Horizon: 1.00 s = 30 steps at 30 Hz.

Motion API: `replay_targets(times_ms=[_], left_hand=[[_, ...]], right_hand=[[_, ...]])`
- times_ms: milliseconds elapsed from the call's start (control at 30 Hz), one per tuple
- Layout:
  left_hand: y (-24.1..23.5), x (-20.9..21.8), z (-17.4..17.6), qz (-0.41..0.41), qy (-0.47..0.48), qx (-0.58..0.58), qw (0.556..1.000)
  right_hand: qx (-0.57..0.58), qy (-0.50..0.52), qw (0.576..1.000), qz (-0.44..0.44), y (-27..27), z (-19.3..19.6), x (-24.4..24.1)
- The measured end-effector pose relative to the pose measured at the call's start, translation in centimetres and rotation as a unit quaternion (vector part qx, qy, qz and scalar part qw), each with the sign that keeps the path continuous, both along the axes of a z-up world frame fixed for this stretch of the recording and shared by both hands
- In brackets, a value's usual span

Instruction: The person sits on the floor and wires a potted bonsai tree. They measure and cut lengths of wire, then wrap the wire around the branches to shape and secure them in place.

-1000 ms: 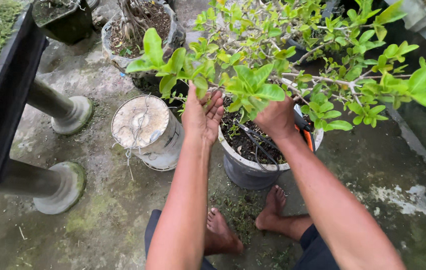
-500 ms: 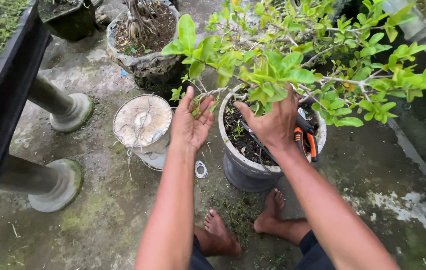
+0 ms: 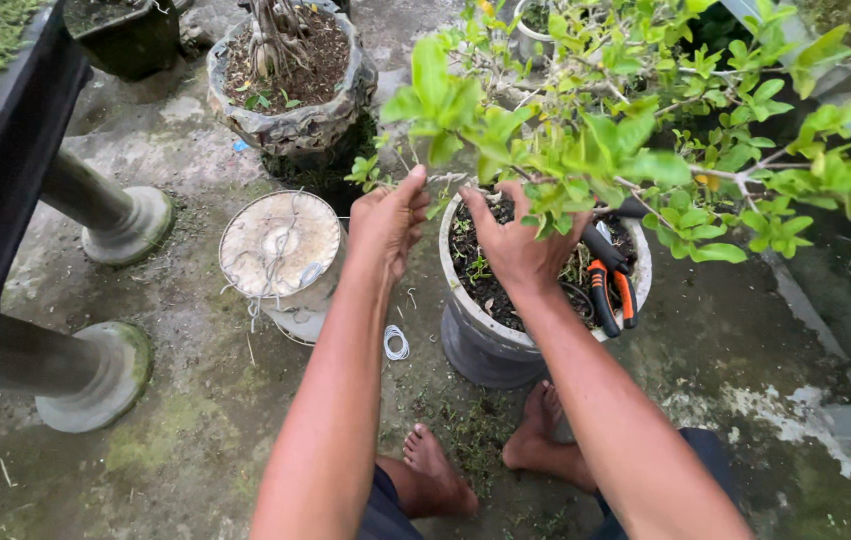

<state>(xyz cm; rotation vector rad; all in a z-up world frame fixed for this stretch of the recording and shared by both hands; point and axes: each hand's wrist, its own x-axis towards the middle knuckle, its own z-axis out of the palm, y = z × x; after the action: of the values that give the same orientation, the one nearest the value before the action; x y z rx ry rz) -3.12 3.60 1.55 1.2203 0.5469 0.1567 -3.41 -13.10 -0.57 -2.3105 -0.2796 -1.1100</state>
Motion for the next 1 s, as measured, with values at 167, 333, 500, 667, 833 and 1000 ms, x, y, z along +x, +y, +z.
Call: replay_targets(times_ms=[167, 333, 500, 667, 833, 1000], left_hand=[[-0.9, 1.5, -0.6, 0.046, -0.056, 0.002, 0.997], [-1.6, 1.4, -0.1, 0.1, -0.093, 0.038, 0.99], [-2.7, 2.5, -1.6, 0.185, -0.096, 0.116, 0.971], [-2.1, -1.3, 1.9, 0.129, -0.043, 0.026, 0.99], [-0.9, -1.1, 2.3, 0.099, 0.003, -0.026, 0.995], [-0.4, 0.6, 0.7, 0.04, 0.015, -0.009, 0.999]], right_hand=[[-0.003, 0.022, 1.0, -0.009, 0.4, 1.5, -0.1], [0.007, 0.062, 0.998, 0.007, 0.4, 2.7, -0.8], [-0.003, 0.073, 0.997, -0.005, 0.3, 1.3, 0.2], [0.016, 0.067, 0.998, 0.012, 0.1, 1.1, -0.1], [0.016, 0.084, 0.996, 0.013, 0.1, 0.7, 0.1], [0.024, 0.102, 0.994, 0.01, 0.0, 0.5, 0.2]])
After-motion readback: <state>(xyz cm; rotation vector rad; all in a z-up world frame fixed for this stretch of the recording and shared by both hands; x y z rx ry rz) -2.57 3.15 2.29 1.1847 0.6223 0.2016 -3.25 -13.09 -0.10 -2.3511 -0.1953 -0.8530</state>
